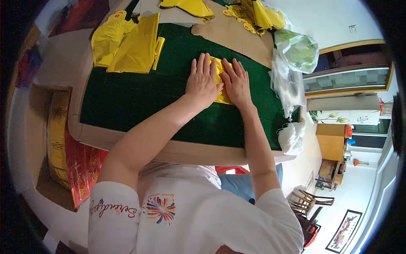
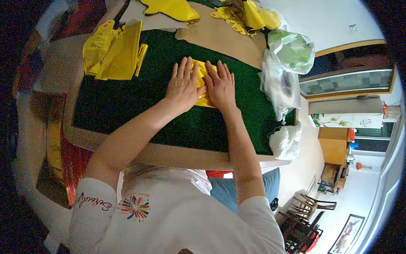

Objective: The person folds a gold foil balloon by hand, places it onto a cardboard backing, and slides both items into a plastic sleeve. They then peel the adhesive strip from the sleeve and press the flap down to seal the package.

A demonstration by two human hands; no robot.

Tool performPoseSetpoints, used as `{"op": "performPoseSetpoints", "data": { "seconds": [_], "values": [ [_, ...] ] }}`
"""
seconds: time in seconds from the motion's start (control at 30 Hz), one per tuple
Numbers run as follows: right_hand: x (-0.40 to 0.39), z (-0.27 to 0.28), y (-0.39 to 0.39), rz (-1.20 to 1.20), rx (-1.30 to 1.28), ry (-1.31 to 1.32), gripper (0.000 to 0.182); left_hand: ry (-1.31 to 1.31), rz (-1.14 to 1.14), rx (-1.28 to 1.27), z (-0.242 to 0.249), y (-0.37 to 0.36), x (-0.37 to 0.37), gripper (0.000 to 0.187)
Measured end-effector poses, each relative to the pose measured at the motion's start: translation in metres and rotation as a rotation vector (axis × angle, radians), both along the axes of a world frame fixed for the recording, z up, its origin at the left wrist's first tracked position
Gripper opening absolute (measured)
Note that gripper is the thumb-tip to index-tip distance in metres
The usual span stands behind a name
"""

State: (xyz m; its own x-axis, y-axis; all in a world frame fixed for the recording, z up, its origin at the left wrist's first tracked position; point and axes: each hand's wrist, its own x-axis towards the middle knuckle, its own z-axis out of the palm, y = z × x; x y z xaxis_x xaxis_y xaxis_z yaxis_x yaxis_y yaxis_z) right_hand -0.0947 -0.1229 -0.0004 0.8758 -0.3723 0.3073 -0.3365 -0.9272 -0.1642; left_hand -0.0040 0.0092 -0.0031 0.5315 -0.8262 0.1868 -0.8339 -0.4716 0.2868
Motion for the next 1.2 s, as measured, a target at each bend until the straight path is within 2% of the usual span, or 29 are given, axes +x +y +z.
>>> {"op": "performPoseSetpoints", "data": {
  "seconds": [0.07, 0.2, 0.27, 0.3, 0.4, 0.43, 0.5, 0.57, 0.63, 0.87, 1.1, 1.2],
  "values": [
    [0.002, 0.012, 0.002, -0.073, 0.064, 0.042, 0.050, 0.015, -0.013, -0.047, -0.001, 0.000, 0.002, 0.072],
    [0.015, 0.021, 0.014, -0.010, 0.013, 0.025, 0.049, 0.060, -0.015, -0.240, -0.006, -0.002, 0.014, 0.061],
    [0.022, 0.016, 0.024, -0.001, 0.042, 0.057, 0.049, 0.323, -0.026, -0.481, -0.001, 0.001, 0.031, 0.048],
    [0.022, 0.011, 0.025, 0.007, 0.062, 0.057, 0.050, 0.180, -0.009, -0.514, 0.001, 0.006, 0.043, 0.035],
    [0.021, 0.003, 0.026, 0.026, 0.048, 0.049, 0.050, 0.105, -0.027, -0.359, 0.009, 0.026, 0.067, 0.021],
    [0.021, 0.003, 0.026, 0.021, 0.035, 0.051, 0.050, 0.104, -0.017, -0.363, 0.007, 0.029, 0.072, 0.021],
    [0.020, 0.003, 0.027, 0.016, 0.037, 0.059, 0.049, 0.189, -0.154, -0.323, 0.005, 0.034, 0.080, 0.024],
    [0.020, 0.006, 0.029, 0.014, 0.026, 0.073, 0.049, 0.192, -0.157, -0.286, 0.009, 0.040, 0.090, 0.026],
    [0.021, 0.006, 0.029, 0.020, 0.021, 0.104, 0.049, 0.164, -0.219, -0.159, 0.016, 0.046, 0.098, 0.036],
    [0.021, 0.001, 0.026, 0.033, 0.056, 0.042, 0.049, 0.196, -0.252, -0.009, 0.025, 0.052, 0.091, 0.045],
    [0.021, 0.007, 0.031, 0.016, 0.013, 0.094, 0.049, 0.202, -0.253, 0.006, 0.023, 0.050, 0.080, 0.042],
    [0.022, 0.005, 0.029, 0.030, -0.003, 0.087, 0.050, 0.177, -0.229, -0.040, 0.016, 0.044, 0.074, 0.033]
  ]
}}
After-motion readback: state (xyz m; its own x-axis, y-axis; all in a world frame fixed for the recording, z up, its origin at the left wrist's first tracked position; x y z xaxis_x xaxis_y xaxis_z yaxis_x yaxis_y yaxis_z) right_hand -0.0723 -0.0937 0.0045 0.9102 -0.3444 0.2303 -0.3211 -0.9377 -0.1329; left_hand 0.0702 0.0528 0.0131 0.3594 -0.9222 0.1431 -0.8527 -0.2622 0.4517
